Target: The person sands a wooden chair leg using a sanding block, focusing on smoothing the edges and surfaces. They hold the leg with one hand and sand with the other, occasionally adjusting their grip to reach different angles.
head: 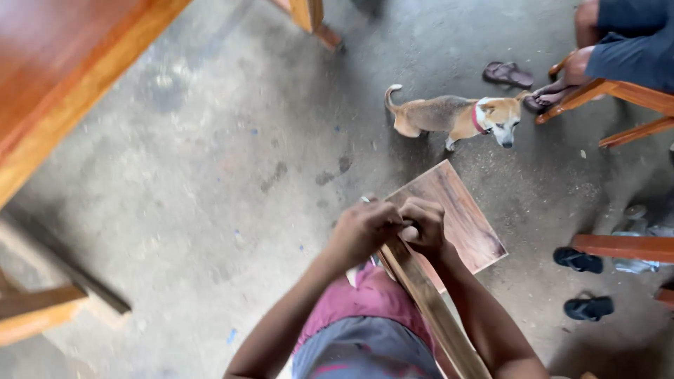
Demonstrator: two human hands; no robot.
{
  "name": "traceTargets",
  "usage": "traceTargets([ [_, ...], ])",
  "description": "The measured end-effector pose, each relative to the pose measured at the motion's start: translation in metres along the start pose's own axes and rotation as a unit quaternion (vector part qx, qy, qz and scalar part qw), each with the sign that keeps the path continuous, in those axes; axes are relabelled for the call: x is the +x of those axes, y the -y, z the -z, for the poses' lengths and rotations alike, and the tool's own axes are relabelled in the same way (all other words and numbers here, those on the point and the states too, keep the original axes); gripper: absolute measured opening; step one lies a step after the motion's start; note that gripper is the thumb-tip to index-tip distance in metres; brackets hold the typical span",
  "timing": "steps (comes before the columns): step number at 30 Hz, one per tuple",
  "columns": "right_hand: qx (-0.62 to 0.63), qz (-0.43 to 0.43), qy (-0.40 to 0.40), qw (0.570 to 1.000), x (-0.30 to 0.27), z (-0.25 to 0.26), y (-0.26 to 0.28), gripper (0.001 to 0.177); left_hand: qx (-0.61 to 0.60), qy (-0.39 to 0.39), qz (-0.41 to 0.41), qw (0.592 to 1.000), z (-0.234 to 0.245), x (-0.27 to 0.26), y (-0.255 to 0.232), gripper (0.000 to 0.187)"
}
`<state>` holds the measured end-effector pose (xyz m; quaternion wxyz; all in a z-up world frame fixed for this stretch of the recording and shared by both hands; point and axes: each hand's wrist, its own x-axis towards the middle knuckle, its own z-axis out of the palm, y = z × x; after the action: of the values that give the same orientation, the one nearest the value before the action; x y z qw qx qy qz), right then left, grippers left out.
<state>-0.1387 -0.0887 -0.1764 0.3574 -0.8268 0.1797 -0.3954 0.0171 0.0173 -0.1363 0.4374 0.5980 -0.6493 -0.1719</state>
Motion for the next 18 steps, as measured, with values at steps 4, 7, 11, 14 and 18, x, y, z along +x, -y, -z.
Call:
traceTargets([
  [4,0.039,0.058,-0.041,0.997,-0.001,-0.008,-0.005,0.055,-0.250,-0.118,0.001,0.961,0.041,0.014,-0.015,0.018],
  [7,0.056,0.045,-0.056,0.996,-0.010,-0.005,0.002,0.051,-0.353,-0.112,0.107,0.923,0.015,0.009,0.004,0.040],
  [11,0.048,0.017,-0.089,0.995,-0.029,0.018,0.006,0.067,-0.404,-0.122,0.184,0.888,0.002,0.011,0.005,0.086],
  [14,0.043,-0.005,-0.151,0.988,-0.038,-0.013,-0.013,0.068,-0.437,-0.129,0.205,0.866,0.006,0.010,-0.001,0.090],
  [18,-0.004,0.051,-0.125,0.991,-0.002,0.006,0.022,0.062,-0.431,-0.120,0.185,0.875,0.006,0.010,0.008,0.091],
])
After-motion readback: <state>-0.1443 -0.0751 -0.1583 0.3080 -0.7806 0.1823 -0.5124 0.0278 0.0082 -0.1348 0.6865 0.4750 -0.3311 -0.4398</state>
